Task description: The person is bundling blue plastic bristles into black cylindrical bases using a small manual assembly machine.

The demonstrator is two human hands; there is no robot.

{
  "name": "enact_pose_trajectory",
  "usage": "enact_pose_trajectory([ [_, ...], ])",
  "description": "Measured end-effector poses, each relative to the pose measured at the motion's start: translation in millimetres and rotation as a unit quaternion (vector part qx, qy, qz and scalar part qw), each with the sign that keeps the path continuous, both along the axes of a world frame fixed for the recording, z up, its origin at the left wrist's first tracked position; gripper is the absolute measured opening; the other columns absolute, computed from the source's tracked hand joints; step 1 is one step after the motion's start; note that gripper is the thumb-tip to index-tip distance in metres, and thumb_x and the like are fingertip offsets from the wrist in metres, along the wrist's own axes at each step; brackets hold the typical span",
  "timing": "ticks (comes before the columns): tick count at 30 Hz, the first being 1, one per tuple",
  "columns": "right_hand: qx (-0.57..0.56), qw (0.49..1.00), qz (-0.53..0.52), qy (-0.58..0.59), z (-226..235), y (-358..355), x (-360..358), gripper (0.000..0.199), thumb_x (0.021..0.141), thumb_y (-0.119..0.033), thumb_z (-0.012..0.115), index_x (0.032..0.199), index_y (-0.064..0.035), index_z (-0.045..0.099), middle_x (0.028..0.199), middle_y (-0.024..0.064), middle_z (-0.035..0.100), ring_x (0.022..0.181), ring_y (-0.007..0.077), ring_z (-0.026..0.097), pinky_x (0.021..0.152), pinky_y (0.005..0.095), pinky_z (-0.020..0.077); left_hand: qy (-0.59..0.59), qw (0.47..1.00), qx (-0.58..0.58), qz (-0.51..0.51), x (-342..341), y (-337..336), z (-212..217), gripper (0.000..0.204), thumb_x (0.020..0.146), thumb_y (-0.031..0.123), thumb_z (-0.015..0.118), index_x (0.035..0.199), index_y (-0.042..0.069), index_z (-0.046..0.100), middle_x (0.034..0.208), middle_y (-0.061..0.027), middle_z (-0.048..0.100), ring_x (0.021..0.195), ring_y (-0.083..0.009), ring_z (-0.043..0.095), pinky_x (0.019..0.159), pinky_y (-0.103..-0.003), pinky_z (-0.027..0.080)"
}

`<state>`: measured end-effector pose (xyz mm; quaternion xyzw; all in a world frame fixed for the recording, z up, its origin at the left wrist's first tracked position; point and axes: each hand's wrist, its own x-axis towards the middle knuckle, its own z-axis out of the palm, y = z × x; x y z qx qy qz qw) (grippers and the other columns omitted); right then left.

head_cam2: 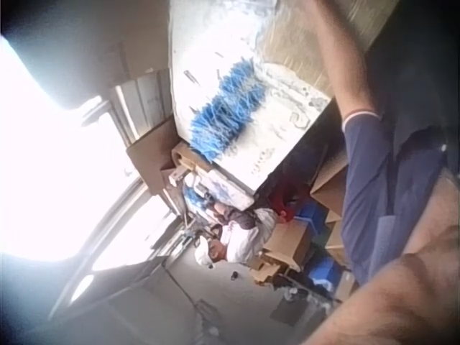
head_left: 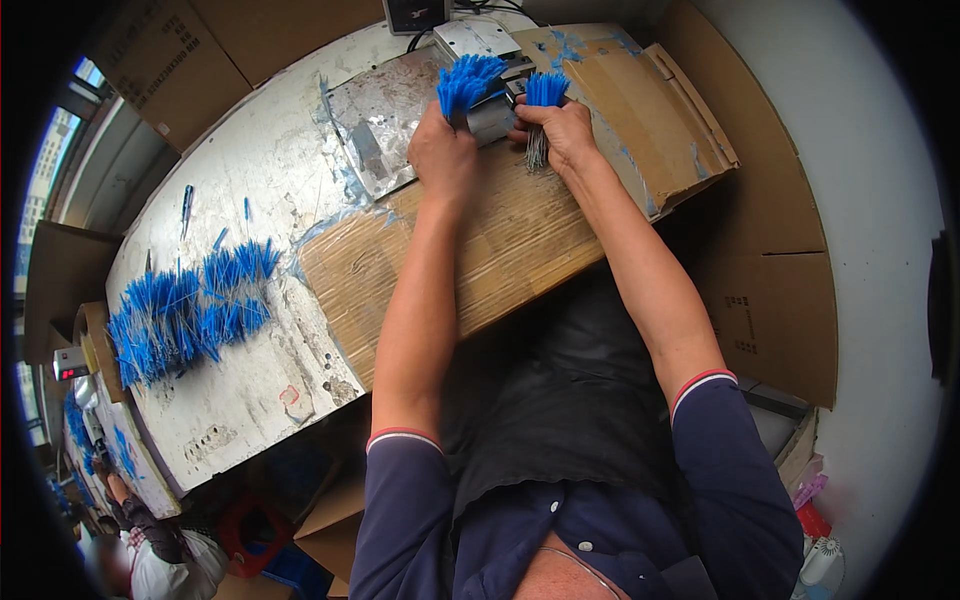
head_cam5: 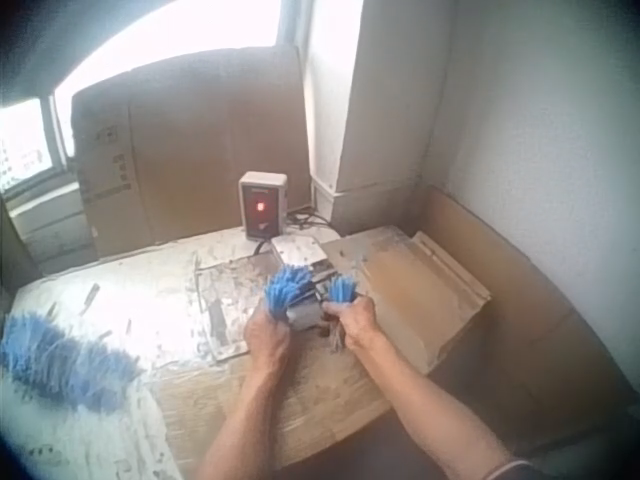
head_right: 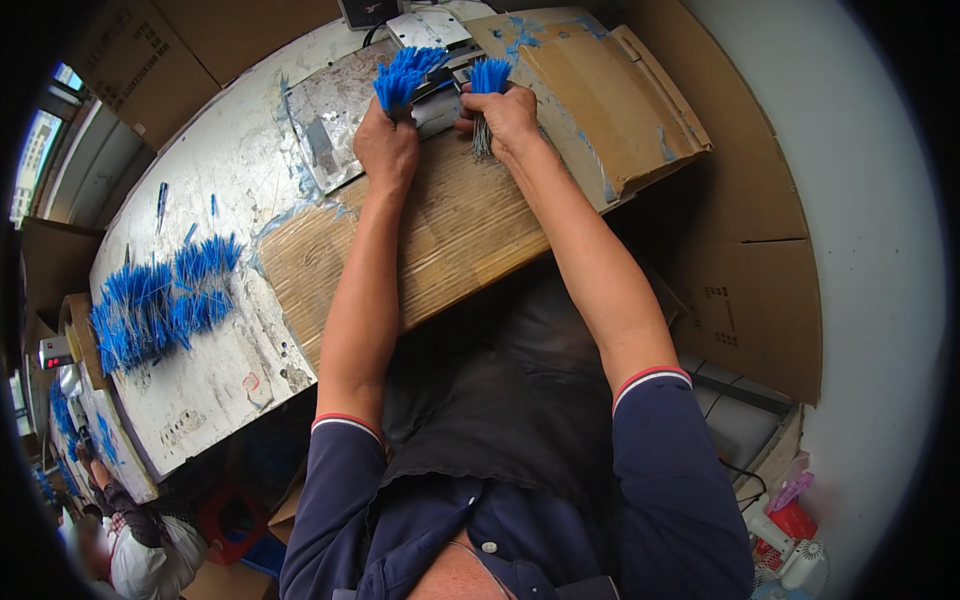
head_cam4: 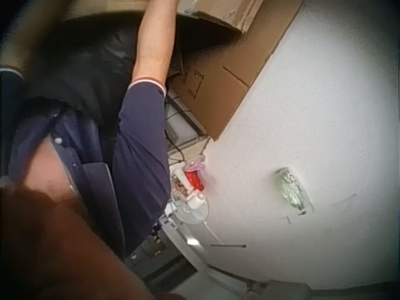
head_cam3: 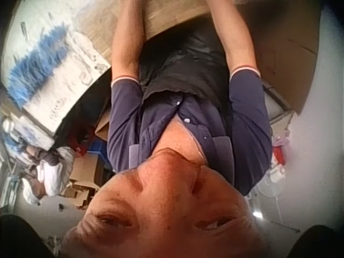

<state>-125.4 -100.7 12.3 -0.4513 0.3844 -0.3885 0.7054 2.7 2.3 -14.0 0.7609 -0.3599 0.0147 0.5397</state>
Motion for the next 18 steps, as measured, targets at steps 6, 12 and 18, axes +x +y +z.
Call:
enact_pose_trajectory([
  [6,0.031,0.999,0.008,0.042,-2,2,-1,0.017,0.079,0.004,0.080,0.088,0.0055,0.066,0.078,0.0162,0.068,0.062,0.0245,0.069,0.050,0.0356,0.0621,-0.011,1.000,-0.008,-0.002,-2,1,2,0.018,0.089,0.018,0.069,0.106,0.012,0.069,0.089,-0.0186,0.071,0.085,-0.0418,0.069,0.075,-0.049,0.052],
  [12,0.024,0.998,0.033,0.039,6,7,-2,0.013,0.078,0.008,0.075,0.085,0.0041,0.064,0.077,0.0160,0.068,0.061,0.0250,0.069,0.049,0.0354,0.0619,-0.066,0.998,0.012,-0.009,-1,-1,-2,0.013,0.087,0.012,0.066,0.099,0.008,0.067,0.089,-0.0190,0.070,0.086,-0.0419,0.067,0.075,-0.051,0.051],
  [18,-0.029,0.993,-0.007,0.113,9,7,4,0.010,0.077,0.010,0.070,0.079,0.0052,0.062,0.076,0.0144,0.066,0.059,0.0251,0.069,0.048,0.0351,0.0616,-0.152,0.988,0.021,0.016,0,-4,-6,0.008,0.083,0.006,0.063,0.091,0.006,0.064,0.084,-0.0189,0.068,0.083,-0.0410,0.066,0.075,-0.052,0.050],
])
